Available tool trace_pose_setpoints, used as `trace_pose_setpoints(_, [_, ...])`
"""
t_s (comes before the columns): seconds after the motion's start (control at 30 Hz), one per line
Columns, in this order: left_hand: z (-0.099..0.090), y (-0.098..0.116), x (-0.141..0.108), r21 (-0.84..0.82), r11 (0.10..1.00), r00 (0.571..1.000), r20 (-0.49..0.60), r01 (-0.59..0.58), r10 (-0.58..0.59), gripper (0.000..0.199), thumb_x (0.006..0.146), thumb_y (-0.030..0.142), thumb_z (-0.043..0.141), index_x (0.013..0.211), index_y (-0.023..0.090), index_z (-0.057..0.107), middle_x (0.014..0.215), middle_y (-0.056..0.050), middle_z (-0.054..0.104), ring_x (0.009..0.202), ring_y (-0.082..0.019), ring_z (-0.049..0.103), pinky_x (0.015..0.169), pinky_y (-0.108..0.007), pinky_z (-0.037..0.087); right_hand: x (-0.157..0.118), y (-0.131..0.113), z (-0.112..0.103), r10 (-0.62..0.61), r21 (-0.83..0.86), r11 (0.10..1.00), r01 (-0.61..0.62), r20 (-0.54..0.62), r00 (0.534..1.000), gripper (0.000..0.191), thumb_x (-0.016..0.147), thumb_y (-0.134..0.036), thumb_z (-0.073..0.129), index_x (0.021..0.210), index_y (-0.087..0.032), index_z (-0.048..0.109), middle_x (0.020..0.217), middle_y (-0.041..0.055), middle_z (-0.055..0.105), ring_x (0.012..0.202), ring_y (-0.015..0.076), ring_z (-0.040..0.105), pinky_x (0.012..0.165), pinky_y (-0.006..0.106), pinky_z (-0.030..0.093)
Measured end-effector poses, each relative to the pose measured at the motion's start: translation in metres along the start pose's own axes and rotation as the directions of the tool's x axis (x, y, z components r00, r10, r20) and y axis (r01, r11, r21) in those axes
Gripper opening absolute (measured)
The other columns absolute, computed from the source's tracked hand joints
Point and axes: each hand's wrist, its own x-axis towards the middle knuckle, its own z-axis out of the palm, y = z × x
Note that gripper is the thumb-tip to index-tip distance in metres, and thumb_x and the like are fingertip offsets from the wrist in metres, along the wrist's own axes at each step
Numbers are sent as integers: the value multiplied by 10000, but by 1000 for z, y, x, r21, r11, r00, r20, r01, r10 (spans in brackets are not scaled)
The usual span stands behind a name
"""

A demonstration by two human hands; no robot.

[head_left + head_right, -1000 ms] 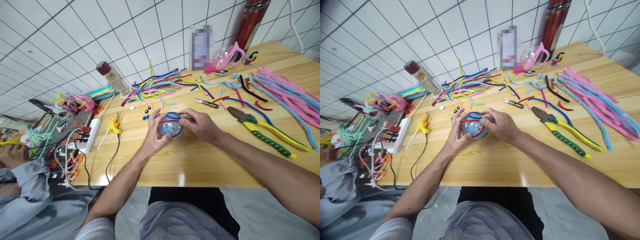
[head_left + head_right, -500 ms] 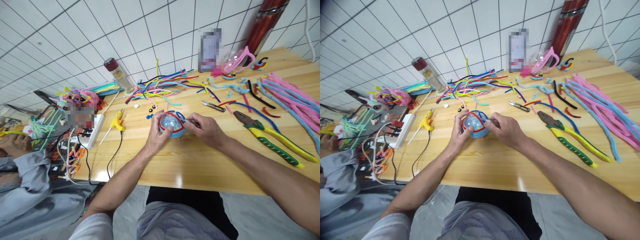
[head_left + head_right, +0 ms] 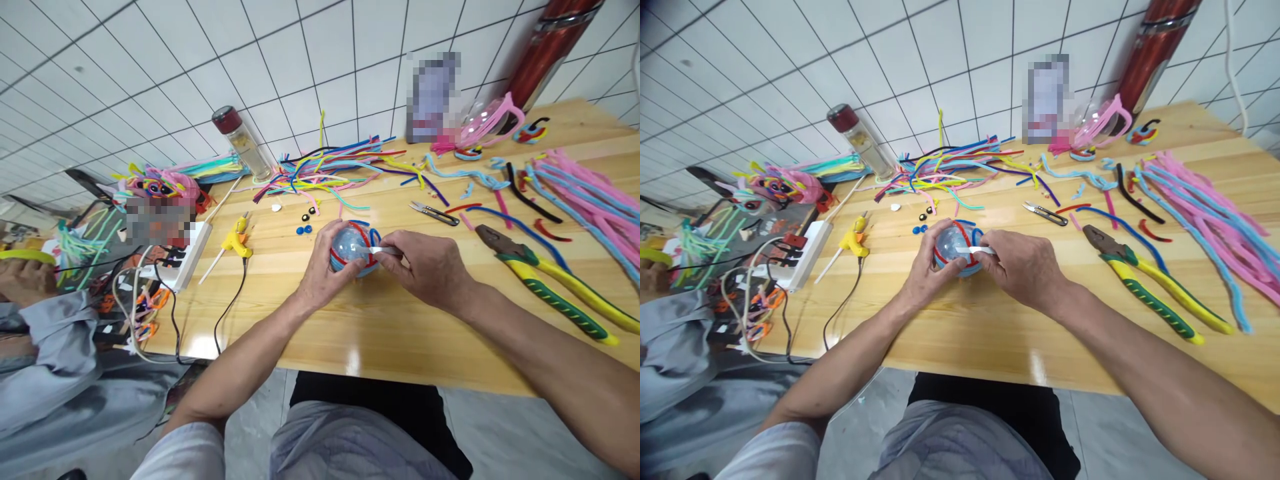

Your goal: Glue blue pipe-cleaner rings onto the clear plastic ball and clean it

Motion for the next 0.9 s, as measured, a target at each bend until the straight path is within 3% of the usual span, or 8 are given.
trace_pose_setpoints(0.23, [6, -6, 3, -25, 999, 998, -52, 27, -28, 923, 684, 675, 857, 1416, 259, 476, 1483, -142, 506, 1415, -339, 495, 1204, -525, 404, 1, -3, -4, -70, -117, 990, 75, 49, 996, 378, 1029, -480, 467, 831, -226, 666, 710, 46, 712, 670, 191, 644, 616, 320, 348])
trace_pose_setpoints(0.67, [4, -3, 5, 54, 997, 997, -53, -50, 53, 683, 862, 618, 735, 1409, 275, 510, 1455, -110, 557, 1409, -297, 516, 1200, -508, 413, -2, -5, 2, -70, -154, 985, 73, 21, 997, 412, 1057, -456, 441, 842, -201, 682, 751, 61, 715, 681, 176, 626, 622, 316, 326])
trace_pose_setpoints(0.9, [2, -2, 5, 63, 997, 997, -47, -53, 56, 671, 872, 612, 727, 1415, 281, 512, 1462, -112, 558, 1418, -297, 511, 1209, -518, 404, -2, -6, 4, -72, -160, 984, 75, 26, 997, 460, 1080, -468, 399, 830, -199, 675, 728, 58, 707, 663, 169, 618, 589, 317, 285])
